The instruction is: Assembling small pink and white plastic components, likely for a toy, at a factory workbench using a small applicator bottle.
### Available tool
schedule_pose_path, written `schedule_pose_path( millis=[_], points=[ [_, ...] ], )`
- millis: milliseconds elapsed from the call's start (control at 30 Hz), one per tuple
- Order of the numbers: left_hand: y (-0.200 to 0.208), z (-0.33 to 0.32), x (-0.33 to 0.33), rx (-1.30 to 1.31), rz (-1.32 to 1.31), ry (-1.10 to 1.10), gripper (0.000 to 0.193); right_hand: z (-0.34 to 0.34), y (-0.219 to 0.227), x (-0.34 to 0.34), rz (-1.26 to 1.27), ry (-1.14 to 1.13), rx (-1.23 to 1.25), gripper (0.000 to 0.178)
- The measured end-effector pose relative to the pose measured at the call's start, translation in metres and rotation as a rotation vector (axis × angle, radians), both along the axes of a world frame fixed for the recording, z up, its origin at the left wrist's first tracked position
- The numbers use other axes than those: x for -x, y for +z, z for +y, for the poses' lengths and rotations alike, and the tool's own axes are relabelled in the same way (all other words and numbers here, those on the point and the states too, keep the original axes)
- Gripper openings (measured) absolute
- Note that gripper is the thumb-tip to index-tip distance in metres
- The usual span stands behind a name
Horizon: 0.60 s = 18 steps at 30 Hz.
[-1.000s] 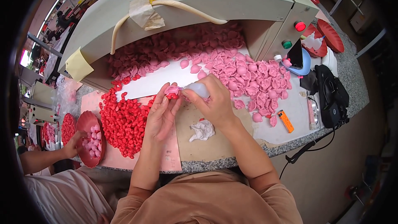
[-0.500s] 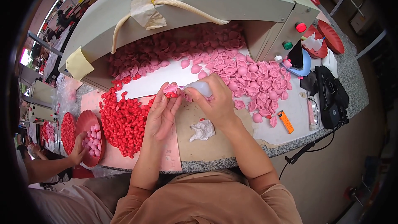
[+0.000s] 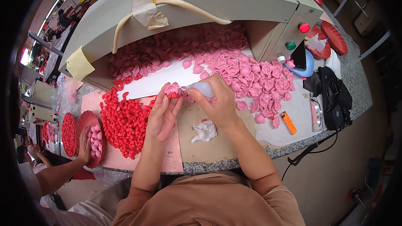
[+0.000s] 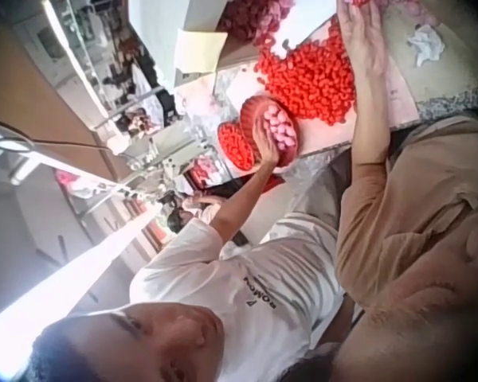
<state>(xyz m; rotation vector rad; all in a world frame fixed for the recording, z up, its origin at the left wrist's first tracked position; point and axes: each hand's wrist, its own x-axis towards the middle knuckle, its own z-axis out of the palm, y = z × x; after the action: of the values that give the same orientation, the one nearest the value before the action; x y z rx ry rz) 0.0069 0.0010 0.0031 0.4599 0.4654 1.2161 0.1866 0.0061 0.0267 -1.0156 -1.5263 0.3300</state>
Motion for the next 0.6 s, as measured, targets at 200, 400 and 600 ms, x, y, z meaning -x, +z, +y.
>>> schedule_pose_path(
  millis=[200,400,600],
  points=[
    [-0.0006,0.0003,-0.0001,0.012,-0.004,0.005,0.044,0.0005,0.0001,-0.0002,-0.009,0.013,0.009,0.018],
    [-0.001,0.0,-0.0004,0.002,0.016,0.003,0.044,0.0006,-0.0007,0.0004,-0.014,0.007,-0.002,0.018],
    [-0.0023,-0.0011,-0.0004,-0.015,0.085,0.031,0.045,-0.0002,0.0003,0.0039,-0.045,0.016,-0.045,0.019]
  ],
)
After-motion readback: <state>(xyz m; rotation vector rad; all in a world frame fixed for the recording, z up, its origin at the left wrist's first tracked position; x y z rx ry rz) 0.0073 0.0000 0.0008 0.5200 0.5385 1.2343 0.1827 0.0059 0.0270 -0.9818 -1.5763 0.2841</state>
